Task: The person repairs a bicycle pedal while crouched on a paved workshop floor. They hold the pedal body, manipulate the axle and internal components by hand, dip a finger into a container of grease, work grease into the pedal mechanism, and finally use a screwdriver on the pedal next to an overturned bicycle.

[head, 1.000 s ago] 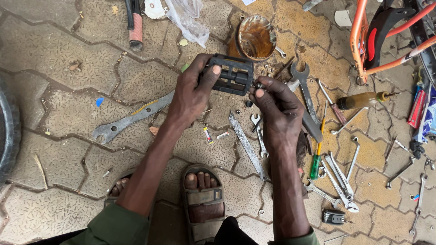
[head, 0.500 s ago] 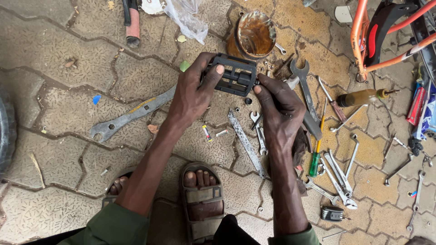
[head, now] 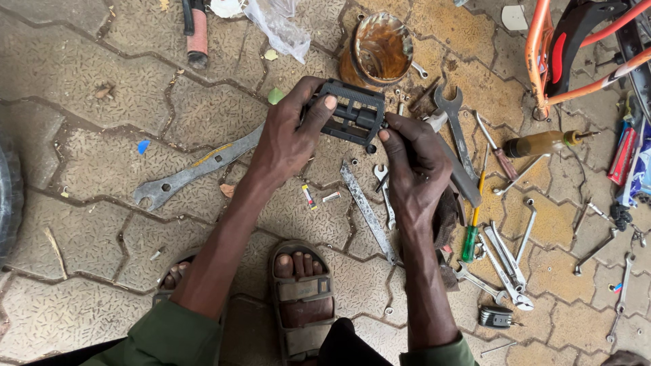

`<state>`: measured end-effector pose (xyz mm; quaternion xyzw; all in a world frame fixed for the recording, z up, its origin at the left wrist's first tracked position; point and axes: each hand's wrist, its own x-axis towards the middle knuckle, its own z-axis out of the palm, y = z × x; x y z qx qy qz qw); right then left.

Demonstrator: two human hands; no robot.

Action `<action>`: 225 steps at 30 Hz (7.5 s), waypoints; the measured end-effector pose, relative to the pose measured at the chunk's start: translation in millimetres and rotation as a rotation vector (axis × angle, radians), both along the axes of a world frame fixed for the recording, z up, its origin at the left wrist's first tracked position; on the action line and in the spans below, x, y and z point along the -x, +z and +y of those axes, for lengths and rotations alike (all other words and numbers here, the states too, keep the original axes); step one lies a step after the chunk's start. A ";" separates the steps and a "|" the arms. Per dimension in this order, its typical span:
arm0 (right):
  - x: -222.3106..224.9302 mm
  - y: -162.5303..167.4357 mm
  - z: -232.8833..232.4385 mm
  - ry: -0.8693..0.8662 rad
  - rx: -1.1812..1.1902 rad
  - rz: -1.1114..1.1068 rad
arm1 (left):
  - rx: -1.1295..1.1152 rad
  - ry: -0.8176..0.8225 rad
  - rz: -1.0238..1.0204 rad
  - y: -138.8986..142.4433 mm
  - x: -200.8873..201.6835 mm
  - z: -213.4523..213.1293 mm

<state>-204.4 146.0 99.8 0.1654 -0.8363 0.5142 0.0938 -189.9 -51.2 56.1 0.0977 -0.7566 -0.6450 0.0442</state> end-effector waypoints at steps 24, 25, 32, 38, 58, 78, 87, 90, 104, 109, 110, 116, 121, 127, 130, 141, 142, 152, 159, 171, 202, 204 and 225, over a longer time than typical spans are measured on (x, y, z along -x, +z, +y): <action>3.9 -4.8 10.9 0.087 -0.182 0.114 | -0.038 -0.035 0.174 -3.4 -3.7 -3.0; 5.2 -4.9 11.5 0.100 -0.213 0.150 | -0.033 -0.032 0.146 -3.3 -3.6 -2.9; 4.0 -2.2 15.8 0.191 -0.167 0.186 | -0.073 -0.046 -0.112 1.6 -1.4 -4.4; 4.4 -2.0 16.5 0.139 -0.236 0.148 | -0.061 -0.064 -0.017 -0.1 -1.1 -5.3; 10.8 -2.6 11.5 0.096 -0.368 -0.074 | -0.024 -0.064 0.095 -2.3 -3.7 0.4; 17.4 8.2 14.9 0.036 -0.437 -0.182 | -0.098 -0.051 0.024 -2.5 -4.0 10.9; 17.1 -1.5 21.9 -0.039 -0.500 -0.267 | -0.089 -0.048 0.159 -1.2 -5.2 13.3; 15.9 -1.7 25.7 0.066 -0.392 -0.238 | -0.087 -0.065 -0.051 -1.1 -2.7 11.6; 7.0 22.6 31.3 0.275 -0.543 0.144 | -0.190 -0.059 -0.037 1.4 -4.8 12.9; 10.5 27.3 27.1 0.213 -0.676 0.011 | -0.227 -0.052 0.130 2.0 -6.3 13.5; 10.0 29.3 28.4 0.252 -0.583 0.026 | -0.221 -0.058 0.072 2.3 -6.2 11.0; 10.1 21.0 32.7 0.230 -0.706 0.319 | -0.167 -0.082 0.032 3.4 -5.2 11.1; 10.6 1.7 29.0 -0.006 -0.646 -0.261 | -0.227 -0.091 0.005 0.7 -8.6 18.2; 5.0 15.2 39.3 0.160 -0.399 -0.119 | -0.250 -0.074 0.027 -0.9 -6.1 17.5; 7.1 18.5 34.8 0.158 -0.527 -0.055 | -0.262 -0.075 0.036 -0.1 -7.4 19.8; 8.7 26.2 34.8 0.240 -0.752 0.249 | -0.217 -0.088 -0.026 1.0 -4.1 9.5; 10.1 26.3 36.6 0.250 -0.815 0.285 | -0.215 -0.097 -0.009 1.6 -5.5 10.4; 3.8 17.1 36.5 0.078 -0.093 -0.776 | -0.256 -0.111 -0.005 -1.8 -4.5 19.2; 6.4 18.9 40.3 0.295 -0.637 0.204 | -0.165 -0.106 -0.120 -0.7 -4.8 13.2; 3.3 15.9 43.1 0.255 -0.491 0.018 | -0.146 -0.081 -0.109 -5.3 -5.4 16.3; 5.6 14.6 38.3 0.097 -0.754 -0.264 | -0.267 -0.142 -0.045 -11.4 -6.7 22.1; 6.4 14.8 38.6 0.062 -0.651 -0.420 | -0.273 -0.140 -0.021 -12.6 -5.6 22.3; 8.0 14.7 36.2 0.183 -0.794 -0.060 | -0.292 -0.157 -0.084 -15.7 -5.9 24.4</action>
